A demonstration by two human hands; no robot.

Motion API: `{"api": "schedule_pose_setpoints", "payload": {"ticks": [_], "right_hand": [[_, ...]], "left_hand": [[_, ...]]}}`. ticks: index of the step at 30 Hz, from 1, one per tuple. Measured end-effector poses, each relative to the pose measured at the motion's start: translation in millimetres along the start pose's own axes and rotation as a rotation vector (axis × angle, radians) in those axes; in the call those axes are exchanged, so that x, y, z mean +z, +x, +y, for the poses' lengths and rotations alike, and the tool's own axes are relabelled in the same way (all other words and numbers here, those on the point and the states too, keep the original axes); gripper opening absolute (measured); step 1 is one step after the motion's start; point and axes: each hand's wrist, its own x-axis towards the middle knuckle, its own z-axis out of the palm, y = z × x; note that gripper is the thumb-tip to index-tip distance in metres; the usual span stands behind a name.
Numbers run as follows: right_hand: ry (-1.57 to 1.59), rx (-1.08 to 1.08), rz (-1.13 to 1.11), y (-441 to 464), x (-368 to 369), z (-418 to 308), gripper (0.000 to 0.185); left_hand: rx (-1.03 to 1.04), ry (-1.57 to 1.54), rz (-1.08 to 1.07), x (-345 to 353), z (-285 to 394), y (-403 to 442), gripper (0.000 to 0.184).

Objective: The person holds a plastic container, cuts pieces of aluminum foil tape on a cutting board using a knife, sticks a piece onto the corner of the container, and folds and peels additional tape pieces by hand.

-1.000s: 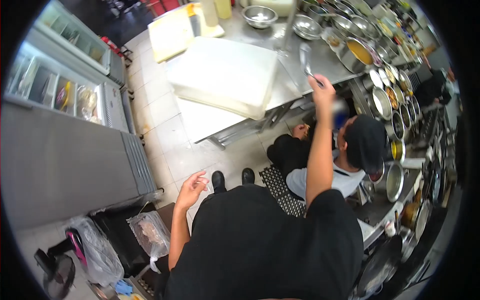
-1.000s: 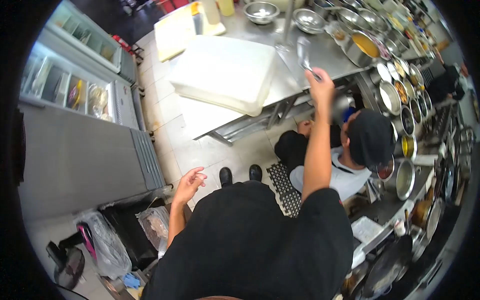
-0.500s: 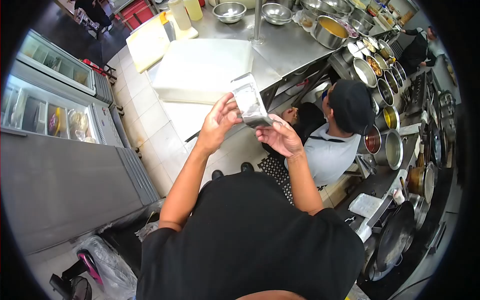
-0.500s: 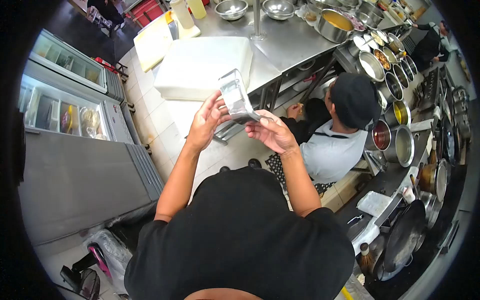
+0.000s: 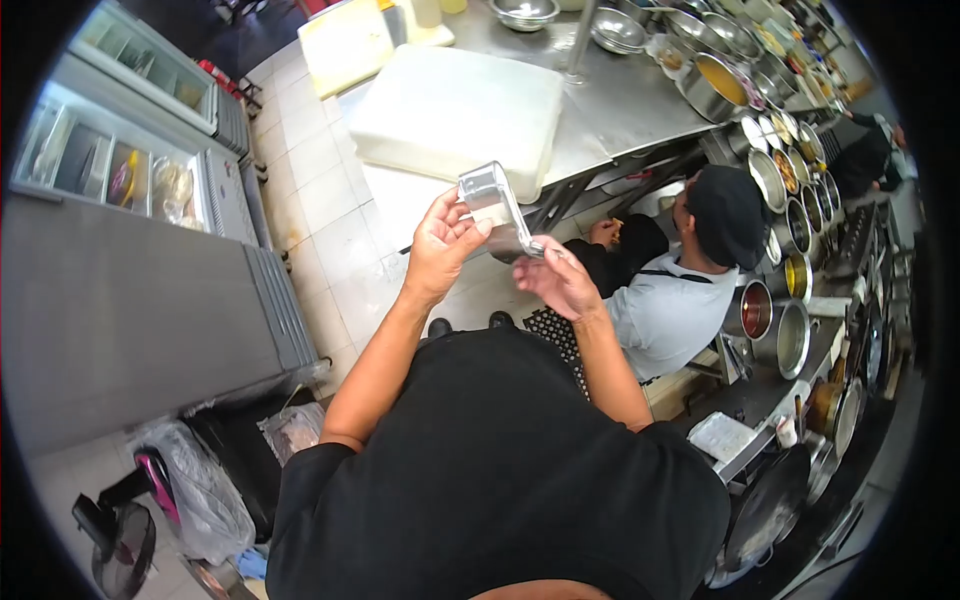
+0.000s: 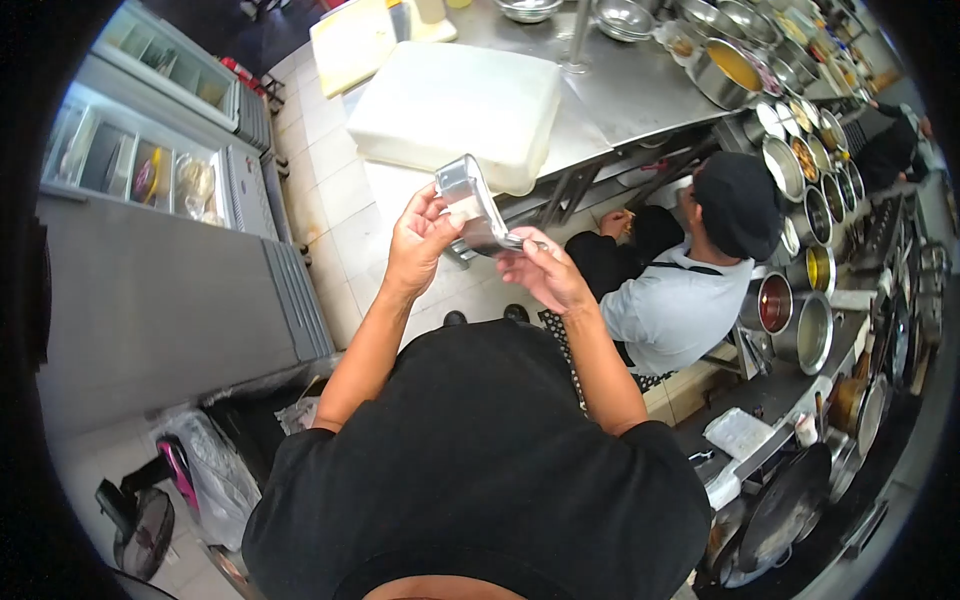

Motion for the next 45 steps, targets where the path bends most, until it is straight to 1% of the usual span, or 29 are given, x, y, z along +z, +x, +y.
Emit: {"api": "schedule_pose_setpoints", "payload": {"ticks": [1, 3, 4, 5, 7, 8, 9, 10, 12, 14, 16, 17, 19, 21, 24, 25, 26, 28, 29, 30, 32, 33, 34, 36, 37, 38, 40, 41, 45], "right_hand": [[-0.141, -0.121, 0.095, 2, 9, -2, 0.036], [-0.295, -0.146, 0.205, 7, 28, -9, 0.033], [-0.381, -0.173, 0.244, 10, 30, -6, 0.034], [-0.535, -0.264, 0.245, 14, 36, -6, 0.035], [-0.546, -0.28, 0.245, 20, 42, -1, 0.036], [-0.564, -0.308, 0.26, 23, 44, 1, 0.037], [-0.468, -0.307, 0.279, 25, 44, 6, 0.034], [-0.472, -0.302, 0.267, 27, 44, 10, 0.034], [-0.272, -0.316, 0.32, 31, 42, 17, 0.031], [-0.277, -0.35, 0.339, 38, 44, 20, 0.027], [-0.253, -0.423, 0.367, 44, 48, 19, 0.026], [-0.243, -0.429, 0.424, 47, 54, 18, 0.023], [-0.273, -0.442, 0.455, 53, 55, 16, 0.023], [-0.329, -0.49, 0.513, 59, 62, 15, 0.024], [-0.341, -0.464, 0.526, 65, 73, 12, 0.024], [-0.45, -0.371, 0.487, 65, 65, 10, 0.028], [-0.45, -0.373, 0.489, 65, 64, 9, 0.028], [-0.723, -0.216, 0.499, 64, 66, 7, 0.034], [-0.926, -0.332, 0.493, 63, 67, 11, 0.04], [-0.927, -0.334, 0.496, 62, 67, 10, 0.04], [-1.369, -0.496, 0.493, 58, 72, 5, 0.041], [-1.401, -0.592, 0.455, 57, 80, 0, 0.038], [-1.402, -0.592, 0.461, 57, 85, -3, 0.038], [-1.61, -0.779, 0.26, 59, 96, -9, 0.034], [-1.671, -0.737, 0.169, 58, 108, -14, 0.03], [-1.675, -0.738, 0.181, 59, 111, -13, 0.03], [-1.648, -0.583, -0.047, 67, 115, -13, 0.027], [-1.589, -0.577, -0.031, 72, 111, -8, 0.026], [-1.615, -0.584, -0.036, 79, 98, -5, 0.03]], "left_hand": [[-0.007, -0.032, -0.004, -5, 2, -3, 0.067], [-0.021, -0.072, -0.009, -16, 5, -11, 0.075], [-0.016, -0.068, 0.014, -20, 6, -15, 0.075], [0.009, -0.038, 0.036, -22, 6, -17, 0.072], [0.049, 0.011, 0.089, -30, 5, -21, 0.062], [0.056, 0.011, 0.102, -32, 8, -23, 0.062], [0.061, -0.006, 0.114, -33, 11, -25, 0.063], [0.067, -0.022, 0.125, -35, 13, -27, 0.064], [0.055, -0.024, 0.155, -38, 16, -32, 0.061], [0.035, -0.026, 0.185, -43, 15, -37, 0.059], [0.037, -0.029, 0.16, -49, 9, -41, 0.053], [0.036, -0.028, 0.164, -47, 11, -43, 0.053], [0.044, -0.037, 0.147, -41, 18, -47, 0.045], [0.027, -0.043, 0.155, -39, 20, -51, 0.041], [0.011, -0.085, 0.183, -42, 17, -52, 0.035], [0.016, -0.118, 0.206, -44, 17, -51, 0.033], [0.014, -0.118, 0.203, -45, 18, -50, 0.033], [0.007, -0.079, 0.306, -49, 21, -48, 0.032], [0.006, -0.06, 0.34, -51, 20, -46, 0.031], [0.005, -0.061, 0.337, -54, 19, -46, 0.031], [-0.024, -0.054, 0.346, -57, 17, -45, 0.031], [-0.026, -0.055, 0.343, -57, 16, -44, 0.031], [-0.026, -0.049, 0.352, -56, 16, -44, 0.03], [-0.032, -0.043, 0.351, -52, 15, -43, 0.029], [0.004, 0.035, 0.337, -49, 17, -42, 0.028], [0.044, 0.112, 0.321, -47, 18, -41, 0.027], [0.032, 0.117, 0.302, -48, 17, -40, 0.026], [0.024, 0.122, 0.294, -50, 17, -40, 0.026], [-0.009, 0.225, 0.215, -60, 20, -42, 0.027]]}}
